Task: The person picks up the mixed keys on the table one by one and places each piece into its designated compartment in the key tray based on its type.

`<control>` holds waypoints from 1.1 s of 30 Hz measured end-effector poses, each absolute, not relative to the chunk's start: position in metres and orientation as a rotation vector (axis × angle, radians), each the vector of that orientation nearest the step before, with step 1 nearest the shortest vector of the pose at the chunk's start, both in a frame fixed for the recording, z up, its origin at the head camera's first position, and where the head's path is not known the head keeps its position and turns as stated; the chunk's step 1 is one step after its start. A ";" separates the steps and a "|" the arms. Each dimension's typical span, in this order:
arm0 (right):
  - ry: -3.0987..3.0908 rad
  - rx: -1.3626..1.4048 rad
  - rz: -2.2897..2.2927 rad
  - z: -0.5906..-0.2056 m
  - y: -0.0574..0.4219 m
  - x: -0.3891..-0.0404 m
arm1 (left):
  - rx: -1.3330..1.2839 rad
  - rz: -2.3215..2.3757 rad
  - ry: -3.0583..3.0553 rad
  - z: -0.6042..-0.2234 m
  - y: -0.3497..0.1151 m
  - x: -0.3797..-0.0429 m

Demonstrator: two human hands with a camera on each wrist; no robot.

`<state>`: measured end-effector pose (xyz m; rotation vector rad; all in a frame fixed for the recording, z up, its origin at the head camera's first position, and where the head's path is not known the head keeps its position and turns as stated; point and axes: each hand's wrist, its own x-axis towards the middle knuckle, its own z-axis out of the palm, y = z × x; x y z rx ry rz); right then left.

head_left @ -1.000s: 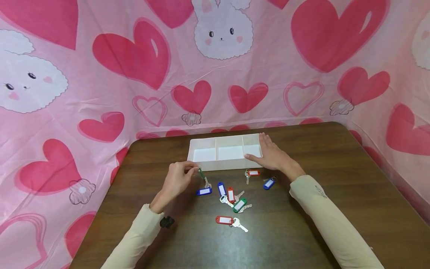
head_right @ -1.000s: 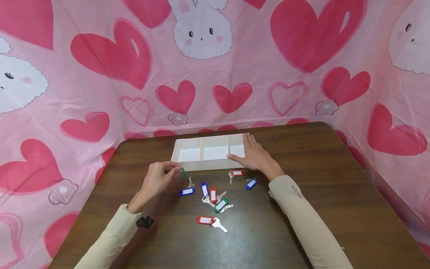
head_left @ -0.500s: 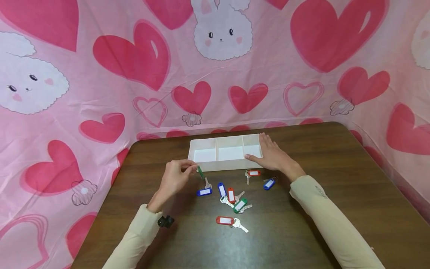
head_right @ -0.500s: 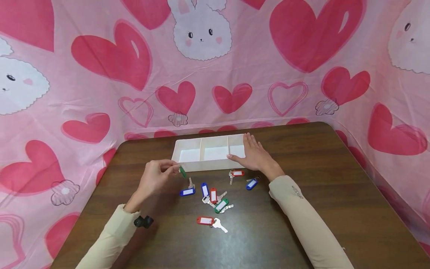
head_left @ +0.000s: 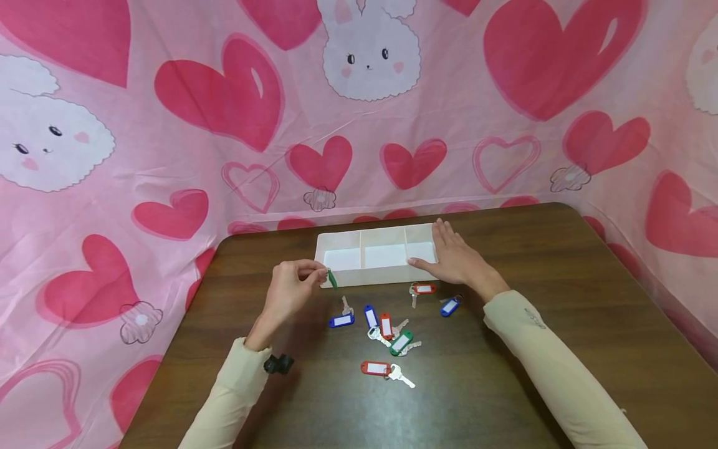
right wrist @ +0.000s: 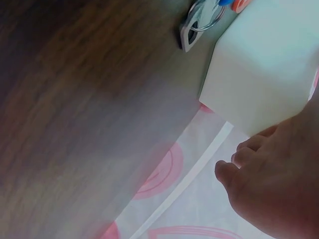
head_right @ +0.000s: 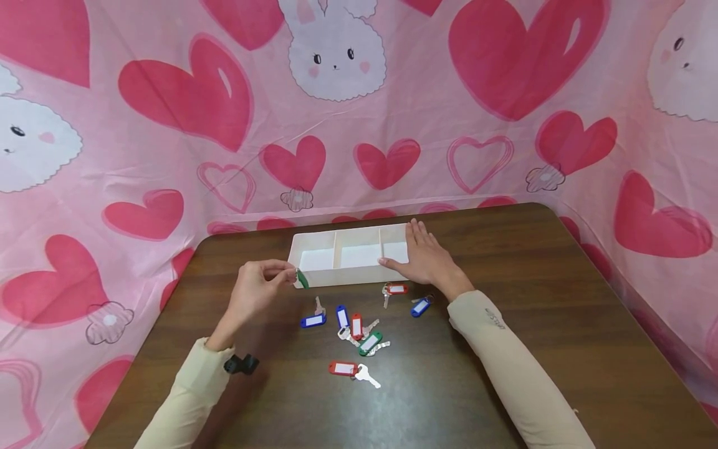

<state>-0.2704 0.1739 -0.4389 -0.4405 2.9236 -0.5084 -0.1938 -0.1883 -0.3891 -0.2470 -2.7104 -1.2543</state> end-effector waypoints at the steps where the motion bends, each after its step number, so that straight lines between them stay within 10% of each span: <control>1: 2.926 -0.441 -0.500 -0.439 0.173 -0.270 | -0.245 -1.257 -2.713 -0.388 -0.188 -0.194; 33: 2.938 -0.441 -0.402 -0.436 0.172 -0.271 | -0.221 -1.410 -2.750 -0.375 -0.194 -0.212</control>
